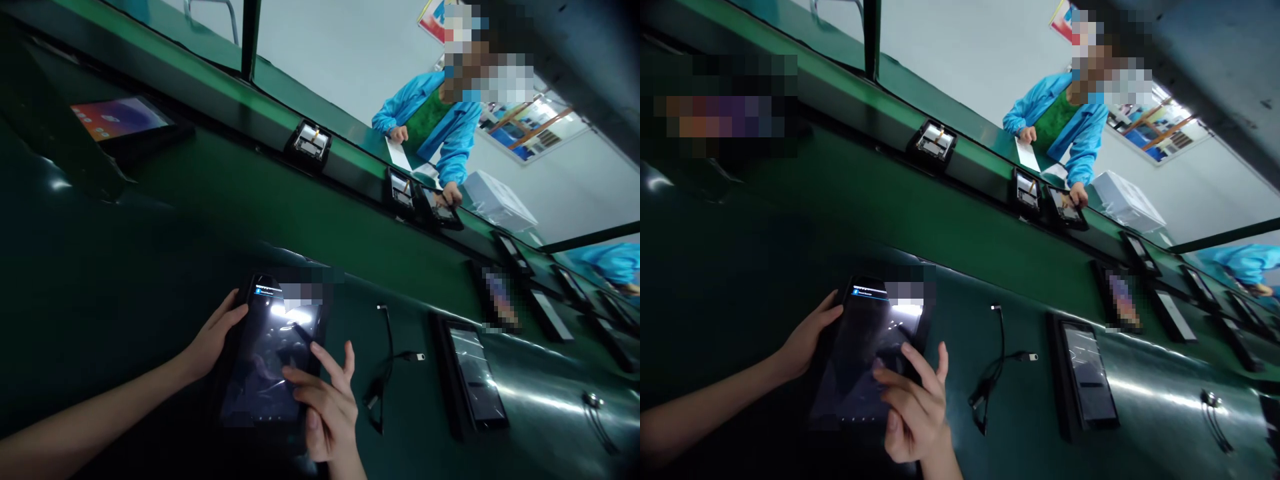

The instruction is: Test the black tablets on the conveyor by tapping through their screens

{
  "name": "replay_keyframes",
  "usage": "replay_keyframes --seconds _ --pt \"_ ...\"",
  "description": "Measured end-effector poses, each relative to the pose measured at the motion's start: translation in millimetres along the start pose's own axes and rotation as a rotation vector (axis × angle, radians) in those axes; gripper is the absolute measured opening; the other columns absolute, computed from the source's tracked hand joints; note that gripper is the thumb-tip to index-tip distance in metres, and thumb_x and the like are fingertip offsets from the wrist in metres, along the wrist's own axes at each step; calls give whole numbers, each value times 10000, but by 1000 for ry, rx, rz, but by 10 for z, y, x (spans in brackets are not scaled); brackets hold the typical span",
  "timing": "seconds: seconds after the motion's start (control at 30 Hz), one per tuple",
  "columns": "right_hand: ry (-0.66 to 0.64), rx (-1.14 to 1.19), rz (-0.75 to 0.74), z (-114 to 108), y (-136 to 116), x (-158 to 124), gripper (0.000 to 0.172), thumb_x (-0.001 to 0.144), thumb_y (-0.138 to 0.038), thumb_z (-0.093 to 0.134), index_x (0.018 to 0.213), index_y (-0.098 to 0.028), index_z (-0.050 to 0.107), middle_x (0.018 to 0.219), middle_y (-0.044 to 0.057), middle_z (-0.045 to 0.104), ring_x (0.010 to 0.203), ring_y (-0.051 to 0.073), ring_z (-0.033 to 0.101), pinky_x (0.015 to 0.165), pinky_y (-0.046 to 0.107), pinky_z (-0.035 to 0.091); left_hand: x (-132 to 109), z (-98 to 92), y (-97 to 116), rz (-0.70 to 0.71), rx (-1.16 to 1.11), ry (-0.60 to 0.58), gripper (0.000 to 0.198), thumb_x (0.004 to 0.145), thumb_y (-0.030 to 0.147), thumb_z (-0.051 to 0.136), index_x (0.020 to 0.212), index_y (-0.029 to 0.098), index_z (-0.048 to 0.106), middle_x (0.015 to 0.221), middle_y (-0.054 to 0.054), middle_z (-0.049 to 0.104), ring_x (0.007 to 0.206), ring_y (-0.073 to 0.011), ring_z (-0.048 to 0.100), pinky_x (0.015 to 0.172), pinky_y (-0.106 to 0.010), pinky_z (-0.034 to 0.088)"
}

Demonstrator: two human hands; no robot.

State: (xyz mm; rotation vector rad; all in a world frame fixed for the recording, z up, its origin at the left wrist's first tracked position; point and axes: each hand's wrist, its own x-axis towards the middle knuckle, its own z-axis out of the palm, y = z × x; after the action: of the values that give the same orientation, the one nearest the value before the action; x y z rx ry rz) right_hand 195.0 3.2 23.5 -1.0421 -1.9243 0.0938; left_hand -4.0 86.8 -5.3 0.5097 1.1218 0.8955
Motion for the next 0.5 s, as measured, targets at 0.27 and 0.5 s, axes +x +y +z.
replay_keyframes --seconds 0.27,0.5 --pt "-211 -1 -71 106 -90 17 373 1016 -273 281 844 -197 603 1158 -29 745 1390 281 467 1260 492 31 -51 59 34 31 4 -16 459 714 541 736 1075 271 645 926 29 702 843 -185 646 730 -252 523" --pt "-171 19 -86 60 -172 0 344 979 -238 318 757 -209 580 1078 -48 768 1297 248 573 1275 465 53 -50 59 42 35 12 4 426 689 532 746 1007 261 663 812 29 689 723 -174 616 638 -251 509"
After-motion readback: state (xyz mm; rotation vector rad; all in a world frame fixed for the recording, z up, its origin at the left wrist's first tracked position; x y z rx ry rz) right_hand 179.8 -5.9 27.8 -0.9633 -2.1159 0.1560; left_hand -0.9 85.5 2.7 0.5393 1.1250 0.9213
